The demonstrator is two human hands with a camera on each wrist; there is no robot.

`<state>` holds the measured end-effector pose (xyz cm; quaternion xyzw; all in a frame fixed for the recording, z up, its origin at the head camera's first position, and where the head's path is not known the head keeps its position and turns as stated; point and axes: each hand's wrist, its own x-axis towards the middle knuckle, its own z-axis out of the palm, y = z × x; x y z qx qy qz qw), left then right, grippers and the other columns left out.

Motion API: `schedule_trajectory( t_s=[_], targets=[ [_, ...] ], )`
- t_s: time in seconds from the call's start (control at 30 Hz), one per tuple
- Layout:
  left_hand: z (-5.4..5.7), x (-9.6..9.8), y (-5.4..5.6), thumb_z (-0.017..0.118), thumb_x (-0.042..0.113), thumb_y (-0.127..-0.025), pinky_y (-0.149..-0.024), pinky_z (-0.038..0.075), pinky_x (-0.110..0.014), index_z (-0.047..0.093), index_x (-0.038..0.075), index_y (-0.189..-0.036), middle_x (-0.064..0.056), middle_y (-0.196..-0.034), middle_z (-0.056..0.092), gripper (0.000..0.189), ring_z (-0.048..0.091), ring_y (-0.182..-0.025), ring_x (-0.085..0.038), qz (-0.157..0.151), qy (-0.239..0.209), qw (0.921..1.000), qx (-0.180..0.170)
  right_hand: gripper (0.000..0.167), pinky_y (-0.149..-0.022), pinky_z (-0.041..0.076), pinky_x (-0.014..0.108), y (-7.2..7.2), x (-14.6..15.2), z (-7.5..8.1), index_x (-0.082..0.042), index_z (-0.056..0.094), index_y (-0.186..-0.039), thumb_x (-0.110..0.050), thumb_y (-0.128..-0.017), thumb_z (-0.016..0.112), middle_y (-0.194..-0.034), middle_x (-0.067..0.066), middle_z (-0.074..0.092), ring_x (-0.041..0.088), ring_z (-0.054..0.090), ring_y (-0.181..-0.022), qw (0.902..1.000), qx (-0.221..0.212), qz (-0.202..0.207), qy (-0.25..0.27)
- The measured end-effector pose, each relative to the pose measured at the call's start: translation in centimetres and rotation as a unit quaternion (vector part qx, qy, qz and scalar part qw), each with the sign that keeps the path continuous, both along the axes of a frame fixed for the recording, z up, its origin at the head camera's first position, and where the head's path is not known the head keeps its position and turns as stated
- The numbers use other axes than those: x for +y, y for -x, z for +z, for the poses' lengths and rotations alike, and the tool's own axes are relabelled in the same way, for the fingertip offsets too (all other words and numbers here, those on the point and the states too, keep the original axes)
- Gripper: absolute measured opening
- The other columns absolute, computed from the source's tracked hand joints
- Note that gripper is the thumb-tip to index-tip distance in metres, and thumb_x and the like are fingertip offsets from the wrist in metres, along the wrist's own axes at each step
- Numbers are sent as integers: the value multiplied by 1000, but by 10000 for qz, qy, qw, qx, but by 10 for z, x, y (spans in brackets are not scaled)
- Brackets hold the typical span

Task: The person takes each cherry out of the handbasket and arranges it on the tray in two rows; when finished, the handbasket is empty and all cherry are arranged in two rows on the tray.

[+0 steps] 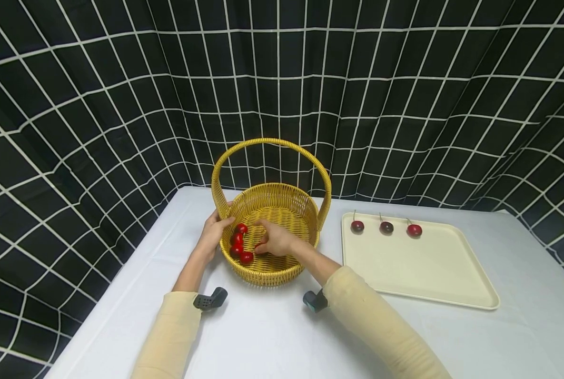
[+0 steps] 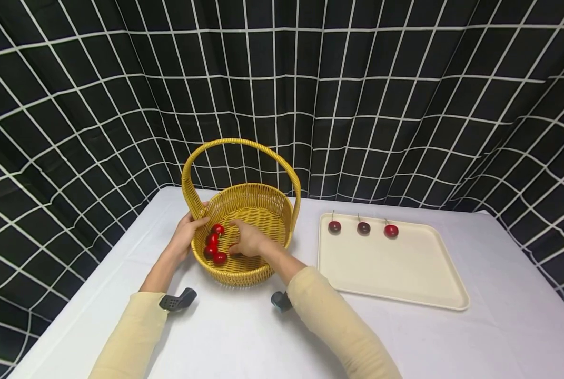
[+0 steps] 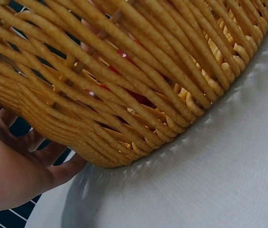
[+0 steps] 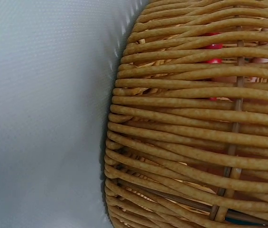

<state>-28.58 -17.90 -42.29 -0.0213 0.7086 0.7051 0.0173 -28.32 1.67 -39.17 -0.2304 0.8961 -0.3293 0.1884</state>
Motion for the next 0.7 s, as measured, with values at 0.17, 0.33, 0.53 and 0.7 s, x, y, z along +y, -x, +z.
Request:
schedule_trajectory(
  t_s=[0.17,0.33,0.53,0.7],
  targets=[
    [-1,0,0,47,12,-99,-112,19,-43,33,13,-148,-12,-150,32,51,27,-137,-27,2,32,10000,0,83,-69,48,28,0,0,-1,-8,27,-147,-11,-80,77,-88,4,59,16,56,-77,10000,-30,-79,14],
    [0,0,-1,46,13,-99,-112,19,-44,32,13,-148,-12,-151,31,51,27,-138,-28,-15,57,10000,40,51,-70,45,27,-1,2,-1,-2,55,-124,-16,-80,78,-89,3,57,15,52,-81,9996,-34,-191,-192],
    [-1,1,-1,48,14,-97,-111,21,-48,35,12,-146,-14,-149,33,51,29,-136,-31,46,205,9997,146,22,-65,49,24,1,6,0,-4,66,-99,-15,-82,76,-87,3,58,14,53,-75,9994,-94,-230,233],
    [-1,1,-1,49,14,-97,-110,23,-49,36,13,-146,-14,-148,34,51,30,-135,-32,60,233,9996,151,24,-65,56,30,2,11,4,-2,64,-104,-15,-85,73,-90,7,61,20,64,-74,9915,-622,-434,1057]
  ],
)
